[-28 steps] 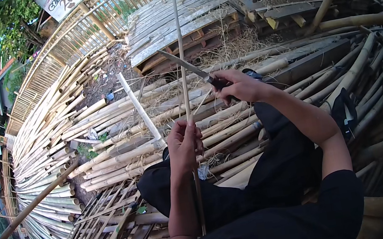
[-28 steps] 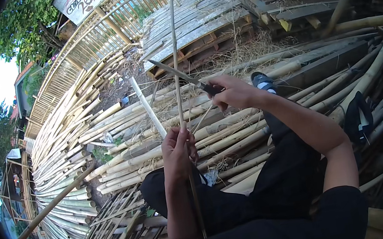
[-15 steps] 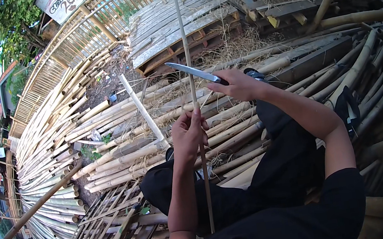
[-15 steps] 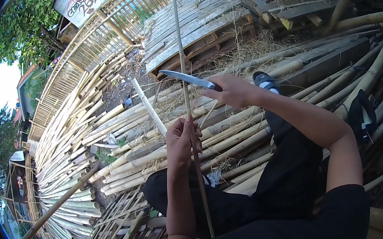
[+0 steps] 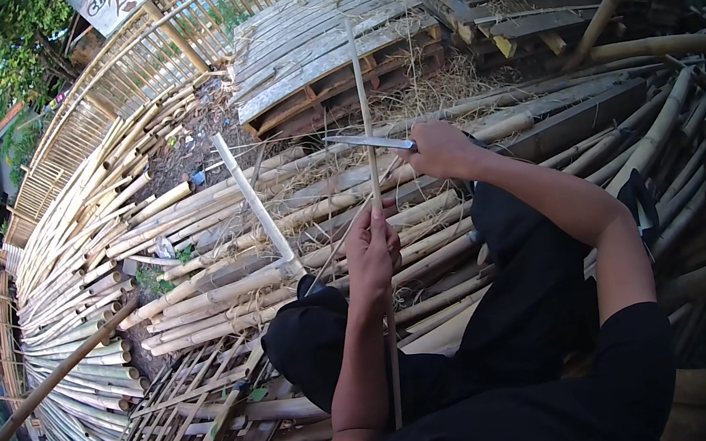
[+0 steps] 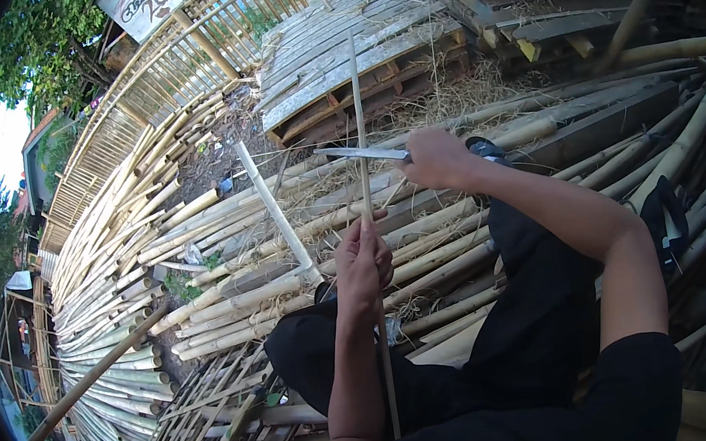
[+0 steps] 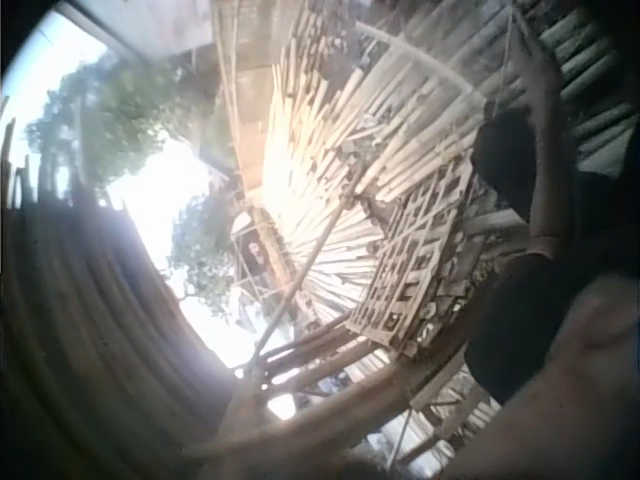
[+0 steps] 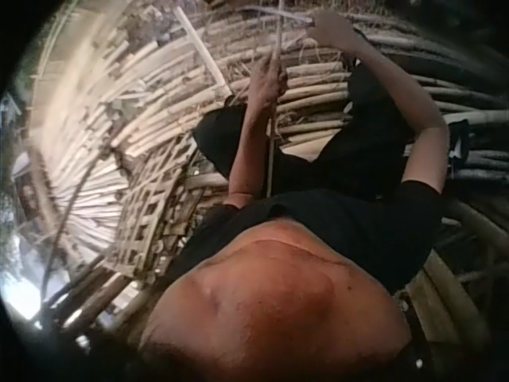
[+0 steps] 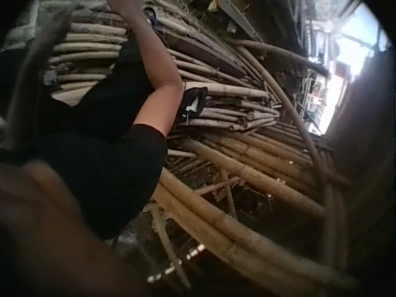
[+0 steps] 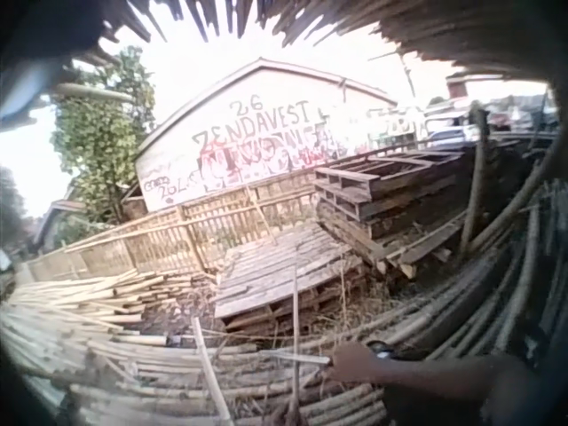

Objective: The person uses a knife to shave and peel thin strips from a bamboo pole, pulling the material away by hand and placing the finished strips to the side.

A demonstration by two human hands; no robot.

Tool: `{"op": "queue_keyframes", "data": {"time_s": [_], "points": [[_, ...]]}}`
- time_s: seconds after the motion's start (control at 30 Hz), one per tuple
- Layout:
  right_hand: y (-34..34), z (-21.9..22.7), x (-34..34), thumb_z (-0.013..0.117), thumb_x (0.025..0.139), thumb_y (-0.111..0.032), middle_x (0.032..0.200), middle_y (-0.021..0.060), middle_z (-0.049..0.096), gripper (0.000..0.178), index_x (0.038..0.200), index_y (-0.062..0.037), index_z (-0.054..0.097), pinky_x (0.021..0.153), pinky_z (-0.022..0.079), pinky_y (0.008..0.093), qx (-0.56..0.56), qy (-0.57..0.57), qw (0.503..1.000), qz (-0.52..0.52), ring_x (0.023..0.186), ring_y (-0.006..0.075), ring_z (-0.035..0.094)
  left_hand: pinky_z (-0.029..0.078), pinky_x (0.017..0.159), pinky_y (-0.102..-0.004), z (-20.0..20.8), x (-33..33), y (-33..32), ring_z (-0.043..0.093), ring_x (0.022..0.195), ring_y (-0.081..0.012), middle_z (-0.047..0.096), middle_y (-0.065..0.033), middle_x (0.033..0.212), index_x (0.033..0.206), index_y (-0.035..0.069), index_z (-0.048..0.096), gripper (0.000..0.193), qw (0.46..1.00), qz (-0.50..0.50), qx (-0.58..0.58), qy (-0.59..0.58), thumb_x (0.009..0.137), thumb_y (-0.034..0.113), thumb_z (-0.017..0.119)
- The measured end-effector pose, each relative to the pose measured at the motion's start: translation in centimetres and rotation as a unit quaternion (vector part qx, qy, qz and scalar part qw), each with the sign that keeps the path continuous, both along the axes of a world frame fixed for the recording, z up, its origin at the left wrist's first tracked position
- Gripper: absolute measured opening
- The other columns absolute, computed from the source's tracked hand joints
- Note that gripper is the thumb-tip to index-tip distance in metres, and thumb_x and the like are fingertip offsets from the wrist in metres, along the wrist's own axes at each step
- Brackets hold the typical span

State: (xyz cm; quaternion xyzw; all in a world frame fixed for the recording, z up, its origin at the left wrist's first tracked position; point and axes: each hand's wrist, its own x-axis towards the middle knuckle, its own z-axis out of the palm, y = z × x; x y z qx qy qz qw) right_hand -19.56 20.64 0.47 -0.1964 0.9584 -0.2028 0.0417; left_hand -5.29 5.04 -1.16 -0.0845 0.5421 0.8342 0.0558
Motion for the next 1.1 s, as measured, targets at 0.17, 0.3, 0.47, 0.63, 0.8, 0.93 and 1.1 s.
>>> {"op": "queue_keyframes", "data": {"time_s": [0.17, 0.3, 0.47, 0.63, 0.8, 0.93, 1.1], "points": [[-1.2, -1.4, 1.2, 0.057, 0.079, -0.029, 0.079, 0.0223, 0.064, 0.031, 0.077, 0.0012, 0.065, 0.076, 0.050, 0.0456, 0.021, 0.036, 0.994, 0.105, 0.080, 0.0375, 0.063, 0.019, 0.034, -0.0187, -0.4, -0.3, -0.2, 0.025, 0.038, -0.0011, 0.036, 0.0061, 0.058, 0.102, 0.005, 0.049, 0.017, 1.000, 0.002, -0.008, 0.000, 0.100, 0.021, 0.042], [-1.4, -1.7, 0.7, 0.057, 0.077, -0.027, 0.078, 0.0206, 0.064, 0.028, 0.077, 0.0003, 0.066, 0.076, 0.050, 0.0451, 0.018, 0.074, 0.992, 0.099, 0.080, 0.0372, 0.063, 0.019, 0.035, -0.0190, -0.4, 0.2, -0.1, 0.025, 0.039, -0.0012, 0.034, 0.0065, 0.057, 0.100, 0.007, 0.046, 0.014, 1.000, -0.016, 0.007, 0.008, 0.101, 0.020, 0.041], [-1.8, -1.2, -1.5, 0.056, 0.078, -0.026, 0.080, 0.0228, 0.064, 0.029, 0.081, 0.0019, 0.066, 0.078, 0.050, 0.0462, 0.036, 0.038, 0.996, 0.072, 0.083, 0.0373, 0.064, 0.018, 0.034, -0.0193, 0.0, 0.6, -0.2, 0.023, 0.038, -0.0012, 0.030, 0.0077, 0.056, 0.100, 0.007, 0.045, 0.014, 1.000, -0.016, 0.004, -0.012, 0.101, 0.020, 0.041], [2.2, -2.7, -8.0, 0.057, 0.078, -0.024, 0.084, 0.0269, 0.064, 0.032, 0.084, 0.0057, 0.065, 0.078, 0.050, 0.0474, -0.048, 0.009, 0.988, -0.149, 0.084, 0.0386, 0.064, 0.018, 0.034, -0.0193, -0.3, 1.1, 0.7, 0.023, 0.038, -0.0011, 0.028, 0.0084, 0.055, 0.099, 0.007, 0.045, 0.015, 0.999, -0.046, 0.000, -0.021, 0.101, 0.021, 0.040], [0.7, 0.7, -3.0, 0.057, 0.076, -0.021, 0.072, 0.0242, 0.063, 0.026, 0.076, 0.0030, 0.066, 0.074, 0.051, 0.0466, -0.022, 0.090, 0.994, -0.053, 0.076, 0.0398, 0.064, 0.016, 0.034, -0.0191, -1.6, 0.3, -0.3, 0.021, 0.038, -0.0006, 0.026, 0.0092, 0.054, 0.098, 0.008, 0.047, 0.015, 1.000, -0.011, -0.018, -0.008, 0.101, 0.022, 0.040], [-0.6, -0.7, 0.4, 0.057, 0.072, -0.018, 0.069, 0.0234, 0.062, 0.021, 0.071, 0.0014, 0.066, 0.072, 0.051, 0.0465, -0.002, 0.067, 0.993, 0.102, 0.073, 0.0393, 0.063, 0.015, 0.033, -0.0194, -0.5, 0.4, -0.4, 0.020, 0.037, -0.0012, 0.027, 0.0083, 0.054, 0.096, 0.008, 0.047, 0.020, 0.999, -0.008, 0.034, -0.006, 0.101, 0.026, 0.039], [-1.8, -1.1, 3.6, 0.056, 0.077, -0.017, 0.065, 0.0202, 0.059, 0.017, 0.073, -0.0029, 0.065, 0.068, 0.045, 0.0497, -0.019, 0.067, 0.980, 0.189, 0.067, 0.0395, 0.058, 0.016, 0.033, -0.0203, -0.3, 0.8, -1.0, 0.021, 0.036, -0.0020, 0.027, 0.0074, 0.053, 0.094, 0.008, 0.046, 0.020, 0.999, -0.016, 0.027, 0.011, 0.101, 0.026, 0.041]]}}
